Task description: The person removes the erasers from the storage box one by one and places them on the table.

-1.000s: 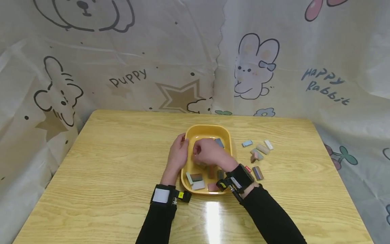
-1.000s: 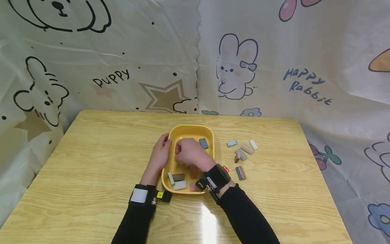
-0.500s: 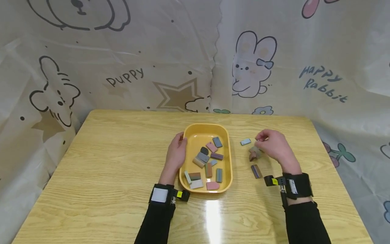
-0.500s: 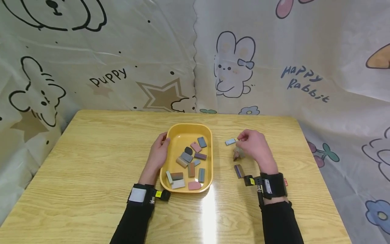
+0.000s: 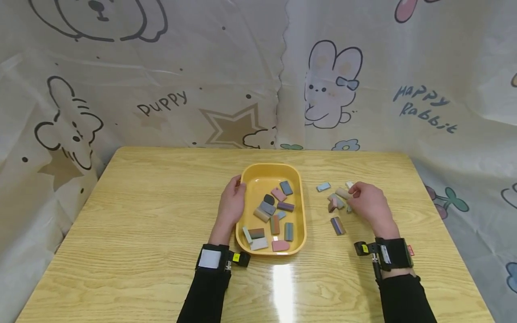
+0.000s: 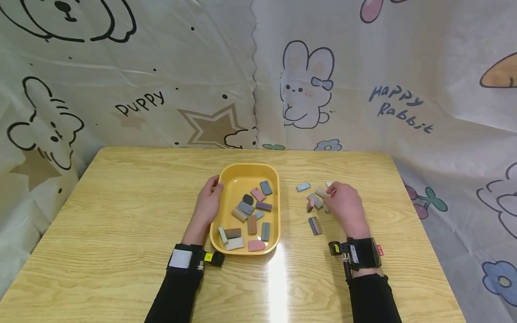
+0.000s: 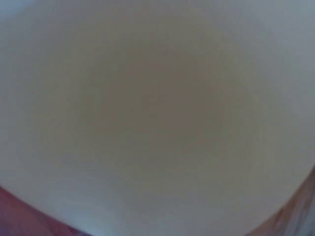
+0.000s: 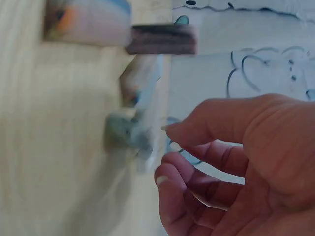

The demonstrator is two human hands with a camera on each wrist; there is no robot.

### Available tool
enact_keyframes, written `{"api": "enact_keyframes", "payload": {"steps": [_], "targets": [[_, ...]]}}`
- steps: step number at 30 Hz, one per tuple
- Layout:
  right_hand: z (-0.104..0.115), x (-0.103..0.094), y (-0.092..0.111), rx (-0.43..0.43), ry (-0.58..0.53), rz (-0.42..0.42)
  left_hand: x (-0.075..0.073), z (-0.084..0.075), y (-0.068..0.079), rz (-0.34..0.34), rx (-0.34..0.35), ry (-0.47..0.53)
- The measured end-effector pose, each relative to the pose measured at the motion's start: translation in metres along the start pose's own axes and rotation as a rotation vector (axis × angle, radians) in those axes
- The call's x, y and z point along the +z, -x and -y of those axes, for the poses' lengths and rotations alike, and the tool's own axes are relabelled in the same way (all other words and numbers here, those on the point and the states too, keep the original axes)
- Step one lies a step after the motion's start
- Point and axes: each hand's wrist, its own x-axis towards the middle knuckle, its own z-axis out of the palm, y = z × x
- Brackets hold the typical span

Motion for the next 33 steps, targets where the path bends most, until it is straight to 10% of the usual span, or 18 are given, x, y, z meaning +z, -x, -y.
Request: {"api": "enact_keyframes", "payload": {"steps": [9, 16, 26, 33], "targets": [[0.101, 0.009, 0.0, -0.235, 0.035, -0.02, -0.011, 0.004, 0.004, -0.015, -0.022, -0.003], [0.159, 0.036, 0.005, -0.515, 0.22, 0.148, -0.017, 0.008, 0.003, -0.049, -0.009, -0.007], [0.17, 0.079, 0.014, -0.808, 0.471, 0.263, -0.019, 0.006, 0.004, -0.058, -0.008, 0.031], [0.158, 0.082, 0.017, -0.808, 0.523, 0.225, -0.006, 0.002, 0.002, -0.019, 0.02, 0.027]]}}
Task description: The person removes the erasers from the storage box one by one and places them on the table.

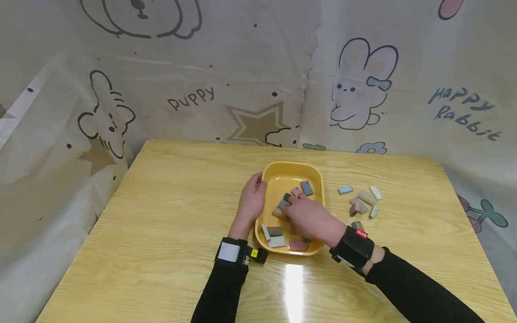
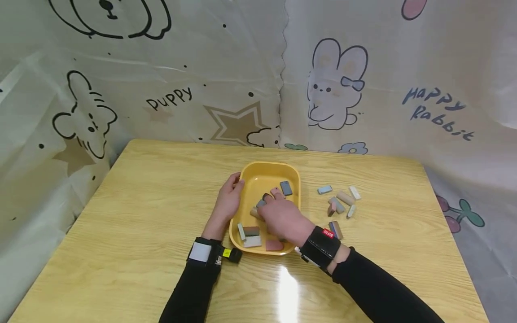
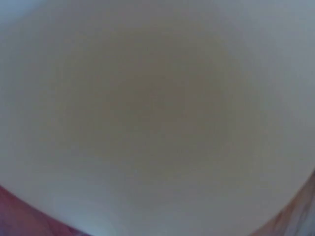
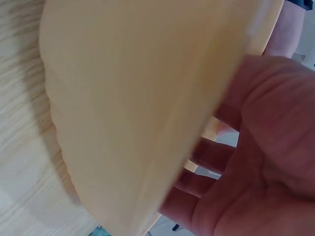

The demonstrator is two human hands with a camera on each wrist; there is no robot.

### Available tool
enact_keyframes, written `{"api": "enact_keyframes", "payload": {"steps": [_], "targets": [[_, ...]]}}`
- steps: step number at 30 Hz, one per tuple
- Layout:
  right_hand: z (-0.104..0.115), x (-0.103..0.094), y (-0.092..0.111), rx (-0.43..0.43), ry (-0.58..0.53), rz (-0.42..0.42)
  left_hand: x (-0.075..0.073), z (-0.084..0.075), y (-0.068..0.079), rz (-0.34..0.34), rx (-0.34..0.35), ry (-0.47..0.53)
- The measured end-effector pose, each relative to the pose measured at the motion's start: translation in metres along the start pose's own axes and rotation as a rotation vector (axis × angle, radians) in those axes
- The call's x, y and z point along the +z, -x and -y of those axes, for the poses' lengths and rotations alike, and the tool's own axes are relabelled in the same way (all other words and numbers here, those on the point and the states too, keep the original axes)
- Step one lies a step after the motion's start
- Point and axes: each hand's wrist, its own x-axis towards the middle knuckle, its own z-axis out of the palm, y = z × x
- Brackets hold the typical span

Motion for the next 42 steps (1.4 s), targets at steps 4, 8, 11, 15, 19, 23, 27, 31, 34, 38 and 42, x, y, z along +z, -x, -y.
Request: {"api": "enact_keyframes", "payload": {"steps": [4, 8, 11, 15, 19, 23, 27, 31, 34, 38, 42], "targets": [[-0.005, 0.003, 0.006, -0.024, -0.018, -0.011, 0.008, -0.001, -0.002, 0.004, 0.002, -0.008], [-0.006, 0.006, 0.006, -0.025, -0.072, 0.019, 0.009, 0.0, -0.004, -0.016, 0.011, -0.015], [-0.006, 0.006, 0.006, -0.018, -0.081, 0.035, 0.008, 0.002, -0.005, -0.018, 0.013, -0.028], [-0.008, 0.005, 0.007, -0.023, -0.089, 0.01, 0.005, 0.003, -0.003, -0.022, 0.0, -0.048], [-0.019, -0.007, 0.015, 0.025, -0.151, -0.062, 0.004, 0.003, -0.002, -0.02, -0.005, -0.047], [-0.045, -0.024, 0.03, 0.176, -0.222, -0.154, 0.004, 0.001, -0.001, -0.006, -0.006, -0.043], [-0.083, -0.029, 0.045, 0.347, -0.263, -0.234, 0.005, 0.001, -0.002, 0.002, -0.012, -0.035], [-0.118, -0.02, 0.055, 0.504, -0.316, -0.256, 0.004, 0.002, -0.003, 0.004, -0.017, -0.02], [-0.138, -0.007, 0.059, 0.581, -0.328, -0.252, 0.005, 0.002, -0.003, 0.004, -0.018, -0.014], [-0.155, 0.012, 0.063, 0.628, -0.324, -0.23, 0.005, 0.001, -0.002, 0.01, -0.028, -0.012], [-0.163, 0.026, 0.064, 0.647, -0.325, -0.191, 0.004, 0.001, -0.001, 0.017, -0.036, -0.027]]}}
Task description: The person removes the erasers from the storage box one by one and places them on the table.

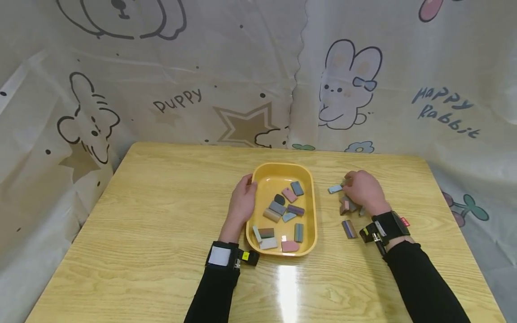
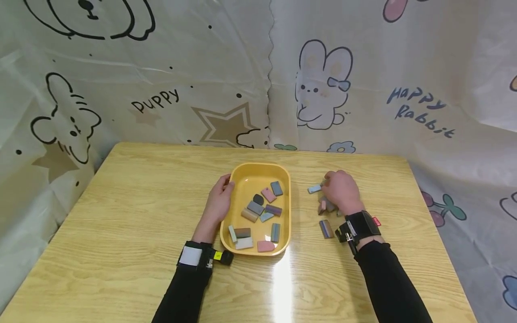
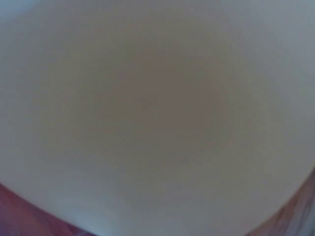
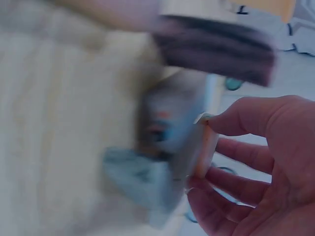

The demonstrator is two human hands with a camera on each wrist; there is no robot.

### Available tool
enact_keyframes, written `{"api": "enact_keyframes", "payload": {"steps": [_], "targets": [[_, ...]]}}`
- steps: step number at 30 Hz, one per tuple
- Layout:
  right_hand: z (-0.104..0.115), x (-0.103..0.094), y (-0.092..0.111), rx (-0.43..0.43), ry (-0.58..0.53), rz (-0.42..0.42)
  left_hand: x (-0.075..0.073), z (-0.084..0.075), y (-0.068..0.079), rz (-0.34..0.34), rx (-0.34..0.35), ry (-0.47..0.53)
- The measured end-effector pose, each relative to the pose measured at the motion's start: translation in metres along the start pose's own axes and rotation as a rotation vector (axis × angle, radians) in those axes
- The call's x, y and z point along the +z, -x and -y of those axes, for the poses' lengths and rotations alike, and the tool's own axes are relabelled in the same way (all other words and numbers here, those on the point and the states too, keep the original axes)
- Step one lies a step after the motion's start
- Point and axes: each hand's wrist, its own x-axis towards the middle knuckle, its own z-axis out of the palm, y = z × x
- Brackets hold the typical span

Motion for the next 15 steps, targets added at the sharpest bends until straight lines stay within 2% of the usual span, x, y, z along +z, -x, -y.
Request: {"api": "enact_keyframes", "payload": {"steps": [4, 7, 11, 15], "targets": [[-0.004, 0.003, -0.001, -0.015, 0.009, -0.025, -0.001, 0.001, 0.0, -0.012, 0.007, -0.019], [0.003, -0.002, -0.001, -0.025, 0.018, -0.068, -0.001, 0.002, -0.001, -0.02, 0.017, -0.022], [0.028, -0.018, 0.003, -0.055, 0.012, -0.082, 0.0, 0.001, -0.002, -0.018, 0.02, -0.017], [0.063, -0.03, 0.013, -0.122, 0.044, -0.05, 0.003, -0.001, -0.001, -0.006, 0.012, 0.0]]}}
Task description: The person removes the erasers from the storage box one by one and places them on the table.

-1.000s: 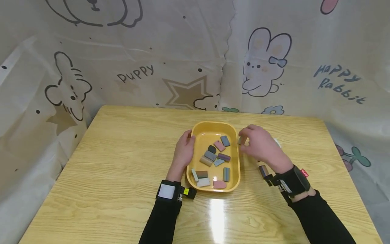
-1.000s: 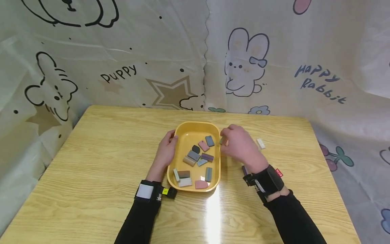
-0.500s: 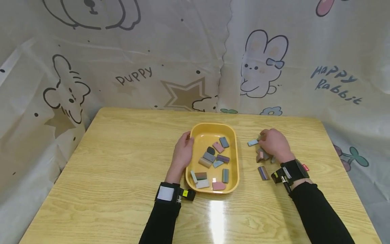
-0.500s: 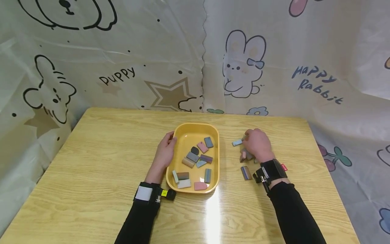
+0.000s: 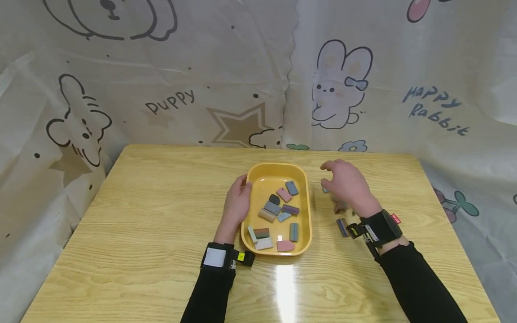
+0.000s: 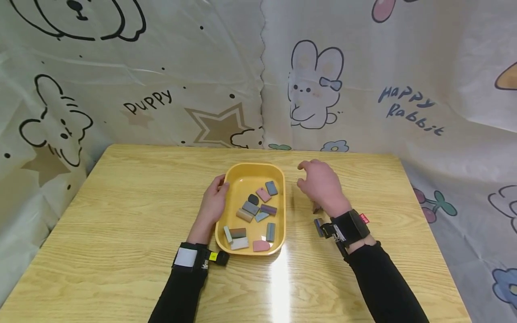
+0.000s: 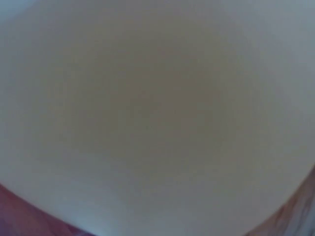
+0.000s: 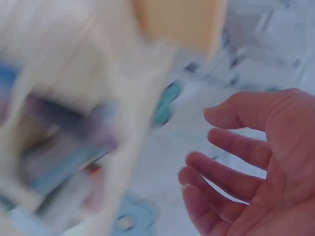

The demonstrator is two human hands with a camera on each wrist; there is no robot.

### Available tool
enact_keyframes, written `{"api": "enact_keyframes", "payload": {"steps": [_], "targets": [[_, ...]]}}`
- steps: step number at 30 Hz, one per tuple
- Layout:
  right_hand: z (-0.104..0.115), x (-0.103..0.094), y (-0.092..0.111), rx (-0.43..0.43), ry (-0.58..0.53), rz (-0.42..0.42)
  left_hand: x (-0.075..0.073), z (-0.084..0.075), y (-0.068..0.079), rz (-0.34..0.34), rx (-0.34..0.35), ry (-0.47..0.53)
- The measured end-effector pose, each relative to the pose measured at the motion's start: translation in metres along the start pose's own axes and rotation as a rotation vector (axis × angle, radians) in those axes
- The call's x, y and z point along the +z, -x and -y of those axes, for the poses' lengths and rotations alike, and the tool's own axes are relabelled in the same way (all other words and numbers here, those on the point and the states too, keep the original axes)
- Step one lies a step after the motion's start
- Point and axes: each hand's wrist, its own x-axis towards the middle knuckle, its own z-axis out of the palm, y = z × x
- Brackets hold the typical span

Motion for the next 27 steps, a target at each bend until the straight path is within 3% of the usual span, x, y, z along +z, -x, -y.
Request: {"api": "enact_keyframes", "payload": {"steps": [6, 12, 16, 21, 27], "targets": [[0.06, -0.001, 0.005, -0.196, 0.084, 0.042, -0.001, 0.001, 0.0, 0.005, -0.007, 0.016], [0.11, 0.023, 0.016, -0.595, 0.165, 0.134, 0.0, 0.003, -0.001, 0.006, -0.001, 0.048], [0.131, 0.038, 0.021, -0.773, 0.174, 0.248, 0.001, 0.003, -0.001, 0.006, -0.021, 0.056], [0.142, 0.049, 0.02, -0.876, 0.125, 0.395, 0.001, 0.003, 0.0, 0.003, -0.036, 0.071], [0.148, 0.055, 0.016, -0.878, 0.12, 0.419, -0.002, 0.003, -0.001, 0.01, -0.036, 0.07]]}}
